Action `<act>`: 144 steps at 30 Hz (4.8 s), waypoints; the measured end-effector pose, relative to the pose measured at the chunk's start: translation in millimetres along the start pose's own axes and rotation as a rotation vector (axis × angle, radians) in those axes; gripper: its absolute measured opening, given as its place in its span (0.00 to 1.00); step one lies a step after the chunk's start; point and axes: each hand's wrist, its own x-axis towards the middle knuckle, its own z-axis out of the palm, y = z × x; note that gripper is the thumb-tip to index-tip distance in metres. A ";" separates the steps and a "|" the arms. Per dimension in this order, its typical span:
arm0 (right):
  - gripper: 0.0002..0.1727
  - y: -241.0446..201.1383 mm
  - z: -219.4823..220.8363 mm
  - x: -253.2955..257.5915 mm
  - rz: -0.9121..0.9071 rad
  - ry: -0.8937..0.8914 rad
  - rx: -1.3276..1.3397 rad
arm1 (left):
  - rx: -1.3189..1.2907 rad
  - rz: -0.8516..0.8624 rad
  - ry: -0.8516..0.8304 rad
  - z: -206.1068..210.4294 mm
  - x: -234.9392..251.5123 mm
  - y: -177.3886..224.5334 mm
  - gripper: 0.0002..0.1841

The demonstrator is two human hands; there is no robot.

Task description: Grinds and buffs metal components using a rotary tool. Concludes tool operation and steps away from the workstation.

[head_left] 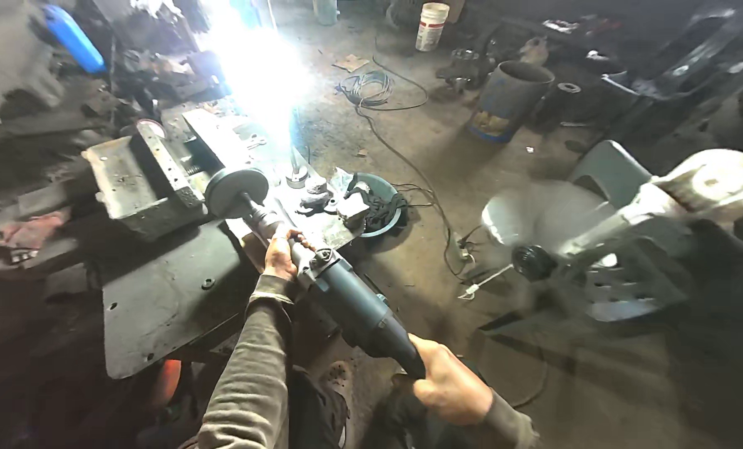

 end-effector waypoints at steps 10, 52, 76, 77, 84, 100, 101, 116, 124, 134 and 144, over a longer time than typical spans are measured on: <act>0.25 27.5 -4.7 1.6 -0.008 0.072 0.140 | 0.015 -0.133 -0.045 42.4 28.9 -16.6 0.08; 0.26 26.7 -1.1 -7.5 0.022 0.055 0.111 | 0.011 -0.055 -0.081 27.1 7.9 -20.5 0.06; 0.25 26.6 1.2 -13.5 -0.004 0.082 0.121 | 0.076 -0.063 -0.099 26.5 6.2 -21.1 0.05; 0.26 23.8 2.1 -15.3 0.003 0.073 0.092 | 0.079 -0.049 -0.084 22.5 0.2 -18.1 0.06; 0.35 3.5 11.8 -21.8 0.043 -0.027 -0.074 | -0.033 0.000 0.009 -5.4 -21.8 -9.8 0.10; 0.30 20.7 5.5 -18.5 0.044 0.040 0.026 | 0.012 -0.051 -0.018 22.4 -2.5 -19.4 0.07; 0.29 23.5 5.3 -17.3 0.036 0.054 0.045 | 0.013 -0.066 -0.025 25.9 1.3 -21.8 0.07; 0.25 39.9 -2.6 -11.2 0.033 0.108 0.191 | 0.058 -0.174 -0.020 50.6 35.9 -46.0 0.08; 0.25 27.2 5.3 -23.2 0.001 0.093 0.083 | 0.058 -0.060 -0.073 27.7 -3.5 -24.8 0.05; 0.29 7.7 22.3 -26.6 0.043 -0.026 -0.050 | -0.061 -0.007 0.047 -15.5 -29.9 -14.2 0.11; 0.29 15.8 11.0 -29.4 0.051 0.040 -0.010 | -0.024 -0.039 0.010 9.1 -21.6 -18.7 0.08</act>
